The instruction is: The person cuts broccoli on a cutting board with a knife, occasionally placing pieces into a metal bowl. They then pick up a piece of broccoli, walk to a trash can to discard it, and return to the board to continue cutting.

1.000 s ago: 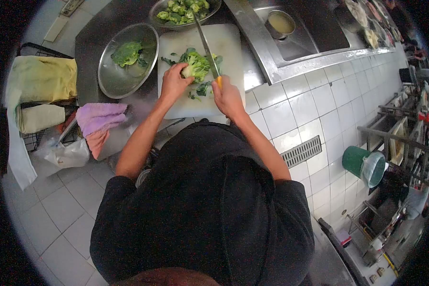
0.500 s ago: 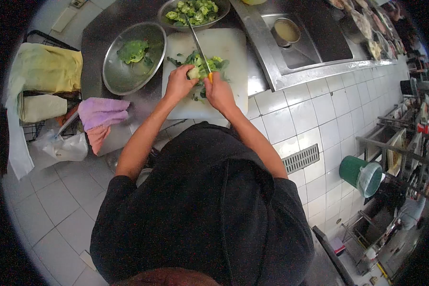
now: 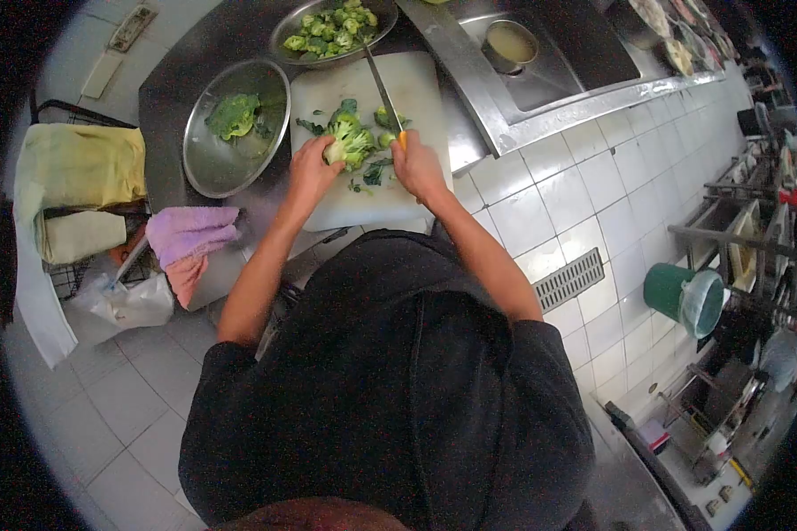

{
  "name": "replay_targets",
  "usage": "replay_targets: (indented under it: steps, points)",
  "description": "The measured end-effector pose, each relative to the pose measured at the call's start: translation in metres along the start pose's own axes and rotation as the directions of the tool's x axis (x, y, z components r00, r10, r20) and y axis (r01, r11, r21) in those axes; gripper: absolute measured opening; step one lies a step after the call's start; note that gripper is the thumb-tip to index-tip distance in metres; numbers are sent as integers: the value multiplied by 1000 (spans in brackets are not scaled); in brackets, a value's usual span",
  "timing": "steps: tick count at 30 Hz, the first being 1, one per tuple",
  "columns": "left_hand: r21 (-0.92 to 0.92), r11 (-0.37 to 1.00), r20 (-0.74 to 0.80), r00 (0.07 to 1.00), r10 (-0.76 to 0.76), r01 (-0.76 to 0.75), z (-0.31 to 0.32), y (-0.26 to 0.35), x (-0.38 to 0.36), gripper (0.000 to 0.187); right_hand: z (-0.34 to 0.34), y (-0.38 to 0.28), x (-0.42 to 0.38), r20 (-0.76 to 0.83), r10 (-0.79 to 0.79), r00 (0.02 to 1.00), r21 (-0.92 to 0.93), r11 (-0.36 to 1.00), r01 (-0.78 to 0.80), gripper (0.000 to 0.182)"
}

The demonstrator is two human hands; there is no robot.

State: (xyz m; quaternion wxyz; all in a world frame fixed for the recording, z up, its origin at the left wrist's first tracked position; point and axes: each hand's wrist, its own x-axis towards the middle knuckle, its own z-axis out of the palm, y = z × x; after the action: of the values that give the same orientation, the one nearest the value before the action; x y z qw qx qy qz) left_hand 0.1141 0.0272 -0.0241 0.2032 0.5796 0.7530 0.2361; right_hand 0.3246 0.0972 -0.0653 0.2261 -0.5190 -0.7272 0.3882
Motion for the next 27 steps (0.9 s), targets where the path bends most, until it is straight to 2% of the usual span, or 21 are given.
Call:
replay_targets:
  steps: [3,6,9,12,15,16,18,19,22,27]
  points:
    - [36,992,-126,984,124,-120,4,4,-7,52,6,8,-5,-6,27,1000,-25,999,-27,34]
    - [149,972,-218,952,214,-184,5,15,-10,54,-1,10,-14,-21,41,999,-3,999,-41,34]
    - [271,924,-272,899,343,-270,4,26,-7,48,-19,18,-25,-27,70,997,-4,997,-71,34]
    - [149,924,-219,900,377,-351,14,44,10,39,-49,23,-44,1,110,994,22,994,-110,33]
    - [37,984,-37,984,174,-173,28,78,42,34,-77,22,-63,18,155,988,26,988,-155,32]
    - [108,989,52,994,96,-102,33,84,56,37,-86,18,-68,26,165,986,6,986,-166,31]
    - [270,963,216,974,-63,2,43,97,87,44,-109,-5,-78,104,326,940,19,944,-330,33]
    - [296,955,186,980,-73,15,49,98,96,43,-118,-12,-83,139,406,903,29,910,-413,34]
    - [374,927,142,989,-37,-19,76,86,117,37,-110,24,-98,72,261,963,-45,965,-258,38]
    - [395,880,207,958,196,-266,92,60,140,35,-102,54,-112,113,292,950,-143,951,-275,40]
